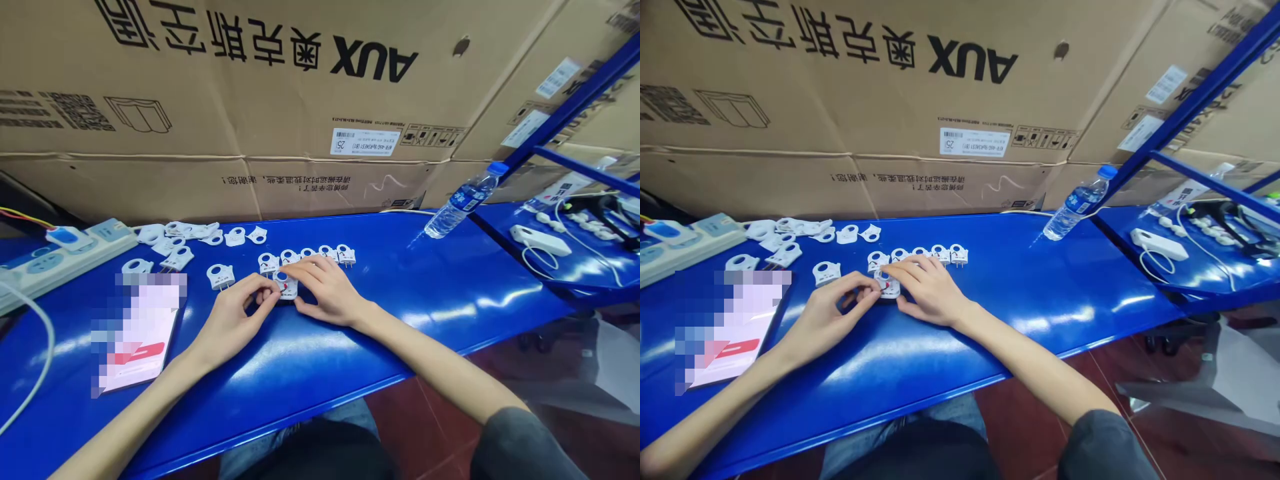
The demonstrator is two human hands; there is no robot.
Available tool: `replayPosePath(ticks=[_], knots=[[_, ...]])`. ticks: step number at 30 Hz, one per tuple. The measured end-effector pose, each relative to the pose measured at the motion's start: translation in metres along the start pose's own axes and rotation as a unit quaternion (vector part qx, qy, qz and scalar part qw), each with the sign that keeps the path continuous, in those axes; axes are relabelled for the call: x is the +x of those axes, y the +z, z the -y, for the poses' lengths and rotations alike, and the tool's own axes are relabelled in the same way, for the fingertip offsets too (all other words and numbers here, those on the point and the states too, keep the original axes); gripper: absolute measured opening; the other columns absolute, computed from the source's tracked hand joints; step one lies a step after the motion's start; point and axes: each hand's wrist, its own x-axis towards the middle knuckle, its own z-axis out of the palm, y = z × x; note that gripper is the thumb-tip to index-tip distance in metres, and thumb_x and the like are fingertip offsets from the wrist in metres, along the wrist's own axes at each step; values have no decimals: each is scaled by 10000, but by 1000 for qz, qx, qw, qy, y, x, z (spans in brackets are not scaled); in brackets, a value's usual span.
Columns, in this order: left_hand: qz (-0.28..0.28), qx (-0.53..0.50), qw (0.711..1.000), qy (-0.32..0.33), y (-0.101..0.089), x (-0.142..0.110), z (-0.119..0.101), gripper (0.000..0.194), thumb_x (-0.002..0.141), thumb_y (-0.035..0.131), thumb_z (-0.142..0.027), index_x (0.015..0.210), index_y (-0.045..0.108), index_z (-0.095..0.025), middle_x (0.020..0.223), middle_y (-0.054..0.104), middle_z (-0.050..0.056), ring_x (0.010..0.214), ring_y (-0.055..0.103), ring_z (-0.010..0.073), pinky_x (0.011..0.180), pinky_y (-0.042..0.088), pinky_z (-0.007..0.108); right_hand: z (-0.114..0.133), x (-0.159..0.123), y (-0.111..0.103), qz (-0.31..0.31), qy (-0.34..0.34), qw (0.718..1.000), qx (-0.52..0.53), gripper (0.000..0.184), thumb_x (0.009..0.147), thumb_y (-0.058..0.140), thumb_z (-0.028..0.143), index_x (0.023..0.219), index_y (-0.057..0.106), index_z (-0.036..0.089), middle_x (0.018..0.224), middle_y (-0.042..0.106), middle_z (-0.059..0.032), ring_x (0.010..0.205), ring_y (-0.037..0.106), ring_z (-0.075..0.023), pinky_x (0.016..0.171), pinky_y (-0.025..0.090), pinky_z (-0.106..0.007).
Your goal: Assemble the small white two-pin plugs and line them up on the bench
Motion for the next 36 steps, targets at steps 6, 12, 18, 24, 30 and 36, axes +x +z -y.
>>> replayPosePath(ticks=[6, 12, 18, 24, 30, 36], knots=[[-11, -12, 999, -38, 0, -1, -1, 258, 962, 578, -450, 904, 684, -222, 775, 602, -15, 709, 511, 147, 664, 426, 272, 2, 0, -1, -17, -19, 1000, 0, 446, 927, 599, 204, 1371, 583, 162, 1304, 704, -96, 1228, 581, -275, 1010, 502, -454], [-19, -31, 996, -77, -1, -1, 1, 295, 933, 594, -495, 880, 694, -222, 768, 595, -7, 722, 518, 153, 665, 440, 274, 1, 1, -2, -16, -11, 1000, -3, 464, 930, 592, 202, 1393, 581, 191, 1324, 696, -101, 1259, 569, -275, 1025, 497, -460], [-24, -15, 996, -79, -2, -1, 1, 256, 923, 611, -473, 885, 700, -236, 744, 568, -27, 699, 504, 142, 651, 415, 268, 0, 0, -2, -18, -17, 1000, -7, 460, 934, 580, 207, 1393, 585, 184, 1326, 694, -101, 1266, 568, -268, 1025, 502, -445], [-36, 11, 995, -94, -3, -1, 5, 222, 903, 627, -453, 864, 680, -240, 720, 554, -37, 676, 495, 139, 638, 404, 266, 1, 0, -1, -17, -21, 1000, 4, 499, 929, 590, 210, 1427, 562, 208, 1326, 696, -99, 1256, 580, -271, 1027, 504, -462], [-29, -1, 995, -98, -2, 0, 6, 251, 904, 617, -483, 893, 657, -235, 742, 561, -26, 693, 511, 147, 646, 431, 274, 1, 0, -1, -25, -24, 999, 3, 477, 930, 594, 220, 1405, 573, 184, 1320, 701, -104, 1239, 594, -274, 1018, 508, -457], [-20, -10, 996, -83, -1, 0, 4, 295, 932, 597, -505, 1049, 652, -240, 853, 628, -4, 767, 565, 167, 673, 456, 292, 2, 0, -2, -15, -20, 1000, 15, 502, 937, 592, 244, 1436, 547, 208, 1339, 692, -95, 1258, 580, -275, 1040, 506, -462]])
